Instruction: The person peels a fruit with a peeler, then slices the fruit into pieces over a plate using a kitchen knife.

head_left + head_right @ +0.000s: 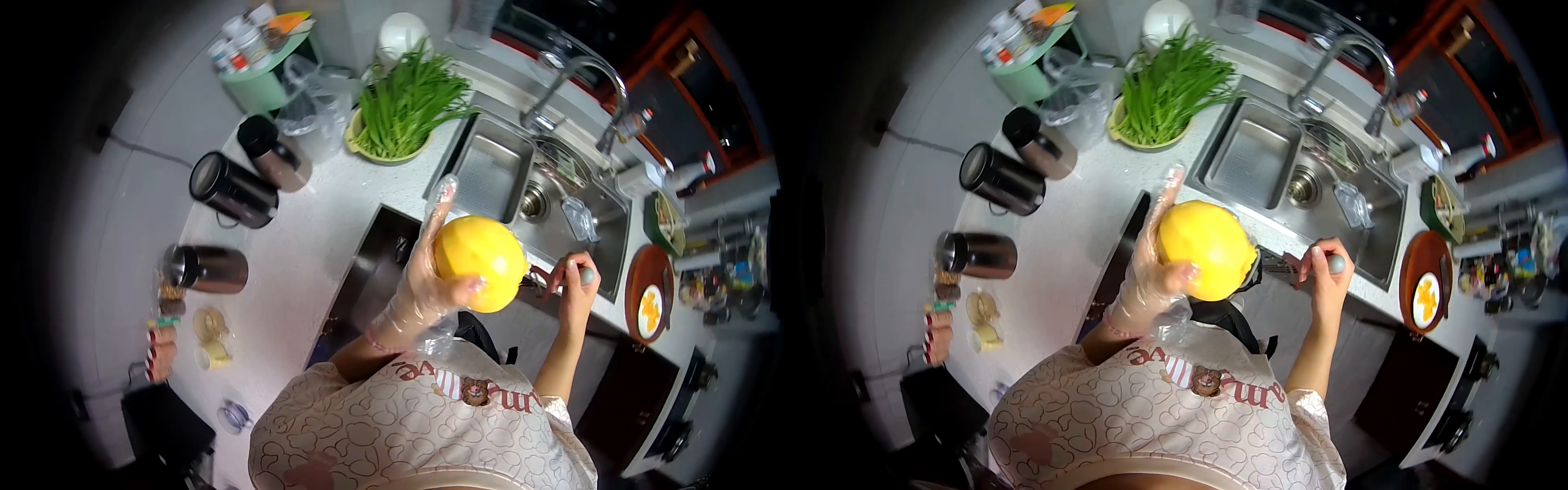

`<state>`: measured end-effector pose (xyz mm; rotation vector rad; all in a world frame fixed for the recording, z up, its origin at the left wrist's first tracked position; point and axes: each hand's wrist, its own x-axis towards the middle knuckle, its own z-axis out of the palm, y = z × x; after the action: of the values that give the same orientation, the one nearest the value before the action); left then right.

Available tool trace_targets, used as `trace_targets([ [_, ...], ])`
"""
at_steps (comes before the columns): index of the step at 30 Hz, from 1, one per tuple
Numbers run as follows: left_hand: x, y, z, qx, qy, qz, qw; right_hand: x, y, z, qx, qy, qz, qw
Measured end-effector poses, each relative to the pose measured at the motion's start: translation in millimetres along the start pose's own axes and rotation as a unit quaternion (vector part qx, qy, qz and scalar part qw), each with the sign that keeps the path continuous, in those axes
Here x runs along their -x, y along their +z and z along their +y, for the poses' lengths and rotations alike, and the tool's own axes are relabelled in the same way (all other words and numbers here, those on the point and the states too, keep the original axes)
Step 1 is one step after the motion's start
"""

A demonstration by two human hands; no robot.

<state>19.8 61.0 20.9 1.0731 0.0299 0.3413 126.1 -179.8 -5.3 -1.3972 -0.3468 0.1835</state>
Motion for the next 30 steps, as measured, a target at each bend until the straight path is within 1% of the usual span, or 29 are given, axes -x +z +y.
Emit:
trace_targets([
  [1, -5, 3, -4, 0.085, -0.062, -0.026, 0.994, 6, -6, -3, -0.009, -0.010, 0.008, 1.000],
  [2, -11, 8, -9, 0.167, -0.127, -0.051, 0.976, 13, -14, -5, -0.017, -0.020, 0.017, 1.000],
  [3, -16, 15, -14, 0.206, -0.155, -0.057, 0.964, 20, -34, 5, -0.094, -0.043, 0.011, 0.995],
  [4, -18, 22, -20, 0.206, -0.165, -0.065, 0.962, 30, -37, -3, -0.106, -0.028, 0.068, 0.992],
  [6, -22, 38, -36, 0.207, -0.187, -0.087, 0.957, 47, -55, -7, -0.013, -0.058, 0.180, 0.982],
  [7, -23, 49, -43, 0.192, -0.193, -0.103, 0.957, 59, -72, -9, 0.003, -0.080, 0.194, 0.978],
  [10, -21, 84, -74, 0.185, -0.229, -0.126, 0.947, 108, -138, -2, 0.101, -0.077, 0.310, 0.942],
  [11, -18, 101, -81, 0.183, -0.241, -0.134, 0.944, 130, -159, -5, 0.161, -0.023, 0.353, 0.921],
  [12, -15, 119, -89, 0.178, -0.249, -0.139, 0.942, 148, -181, -7, 0.184, 0.042, 0.401, 0.896],
  [14, -1, 158, -111, 0.190, -0.275, -0.141, 0.932, 188, -220, -14, 0.083, 0.098, 0.449, 0.884],
  [15, 4, 179, -124, 0.188, -0.280, -0.146, 0.930, 204, -245, -12, 0.092, 0.105, 0.468, 0.873],
  [16, 14, 200, -137, 0.188, -0.290, -0.144, 0.927, 226, -270, -11, 0.103, 0.120, 0.483, 0.861],
  [17, 21, 217, -154, 0.192, -0.299, -0.150, 0.923, 247, -294, -12, 0.070, 0.111, 0.488, 0.863],
  [20, 45, 272, -203, 0.205, -0.314, -0.141, 0.916, 294, -358, -13, 0.015, 0.091, 0.528, 0.844],
  [21, 49, 284, -227, 0.206, -0.312, -0.134, 0.918, 308, -381, -15, 0.013, 0.086, 0.516, 0.852],
  [22, 53, 301, -238, 0.210, -0.333, -0.126, 0.911, 320, -401, -18, 0.021, 0.088, 0.518, 0.851],
  [24, 57, 334, -258, 0.224, -0.371, -0.107, 0.895, 332, -435, -23, 0.001, 0.105, 0.534, 0.839],
  [27, 56, 372, -276, 0.190, -0.363, -0.134, 0.902, 337, -486, -23, -0.099, 0.090, 0.531, 0.836],
  [30, 51, 404, -286, 0.181, -0.347, -0.134, 0.911, 328, -549, -3, -0.093, 0.094, 0.486, 0.864],
])
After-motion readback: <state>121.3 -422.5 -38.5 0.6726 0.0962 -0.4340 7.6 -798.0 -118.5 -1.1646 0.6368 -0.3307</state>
